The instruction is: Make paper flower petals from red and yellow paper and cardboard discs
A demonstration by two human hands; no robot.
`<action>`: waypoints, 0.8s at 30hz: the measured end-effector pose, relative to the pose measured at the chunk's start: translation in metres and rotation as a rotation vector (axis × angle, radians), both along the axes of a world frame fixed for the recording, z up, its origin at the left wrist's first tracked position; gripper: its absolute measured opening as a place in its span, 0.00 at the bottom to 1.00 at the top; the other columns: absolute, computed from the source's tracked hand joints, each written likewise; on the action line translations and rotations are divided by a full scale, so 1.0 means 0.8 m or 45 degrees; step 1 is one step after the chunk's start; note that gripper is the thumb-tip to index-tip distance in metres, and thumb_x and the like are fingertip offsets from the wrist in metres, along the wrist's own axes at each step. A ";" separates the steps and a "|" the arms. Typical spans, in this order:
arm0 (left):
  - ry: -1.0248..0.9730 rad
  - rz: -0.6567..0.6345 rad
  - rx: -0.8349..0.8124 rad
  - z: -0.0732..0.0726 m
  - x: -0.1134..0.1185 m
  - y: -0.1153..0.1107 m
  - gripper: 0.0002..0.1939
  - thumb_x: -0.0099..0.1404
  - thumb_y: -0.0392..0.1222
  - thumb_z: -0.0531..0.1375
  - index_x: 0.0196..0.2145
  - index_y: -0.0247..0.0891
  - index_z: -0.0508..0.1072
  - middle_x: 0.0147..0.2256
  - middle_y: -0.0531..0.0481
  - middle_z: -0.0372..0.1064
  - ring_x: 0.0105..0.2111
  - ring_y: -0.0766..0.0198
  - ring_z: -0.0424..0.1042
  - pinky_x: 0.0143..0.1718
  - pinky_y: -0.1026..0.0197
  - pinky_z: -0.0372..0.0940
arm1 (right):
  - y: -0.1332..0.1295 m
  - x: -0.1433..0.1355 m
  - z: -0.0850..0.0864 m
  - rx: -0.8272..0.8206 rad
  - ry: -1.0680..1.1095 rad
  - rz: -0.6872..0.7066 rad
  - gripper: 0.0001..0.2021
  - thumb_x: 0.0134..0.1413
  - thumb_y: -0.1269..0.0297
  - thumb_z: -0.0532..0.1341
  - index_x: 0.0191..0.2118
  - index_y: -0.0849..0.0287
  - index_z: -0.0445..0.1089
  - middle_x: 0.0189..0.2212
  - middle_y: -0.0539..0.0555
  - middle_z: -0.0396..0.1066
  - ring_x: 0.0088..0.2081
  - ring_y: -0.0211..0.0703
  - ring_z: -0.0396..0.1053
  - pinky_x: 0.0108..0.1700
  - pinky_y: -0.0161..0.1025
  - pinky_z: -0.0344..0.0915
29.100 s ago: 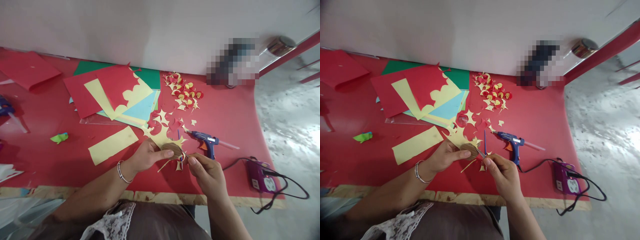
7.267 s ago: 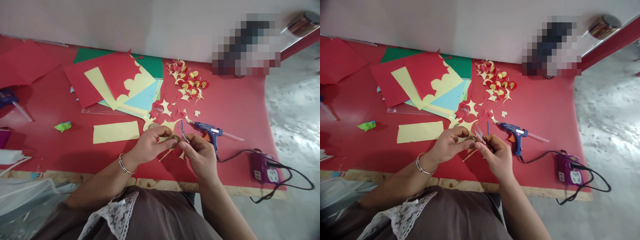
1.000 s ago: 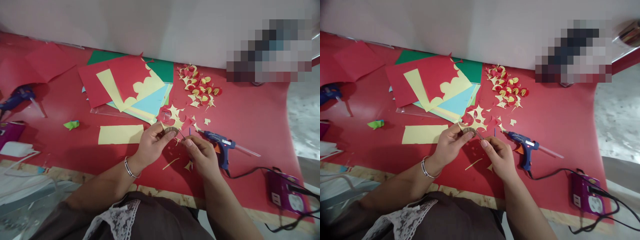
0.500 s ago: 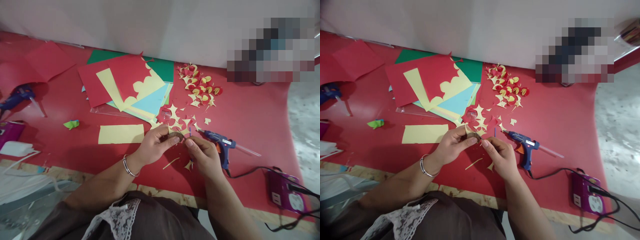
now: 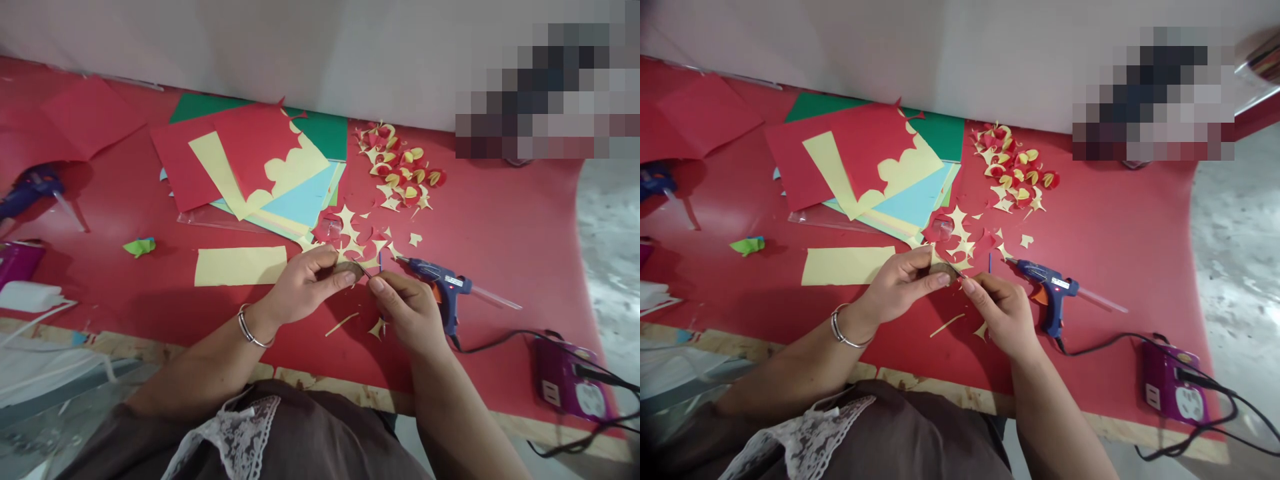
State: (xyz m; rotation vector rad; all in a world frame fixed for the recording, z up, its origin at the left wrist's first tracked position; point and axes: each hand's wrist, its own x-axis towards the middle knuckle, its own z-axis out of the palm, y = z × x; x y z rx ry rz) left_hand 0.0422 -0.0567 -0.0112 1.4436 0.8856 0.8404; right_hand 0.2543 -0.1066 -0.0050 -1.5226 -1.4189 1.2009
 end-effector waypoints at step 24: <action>0.022 -0.081 -0.218 -0.005 0.009 -0.004 0.19 0.67 0.54 0.71 0.29 0.38 0.73 0.27 0.55 0.66 0.27 0.67 0.64 0.30 0.62 0.62 | 0.001 -0.013 -0.008 0.118 -0.078 -0.251 0.14 0.57 0.53 0.71 0.29 0.57 0.76 0.22 0.48 0.68 0.25 0.38 0.62 0.29 0.36 0.60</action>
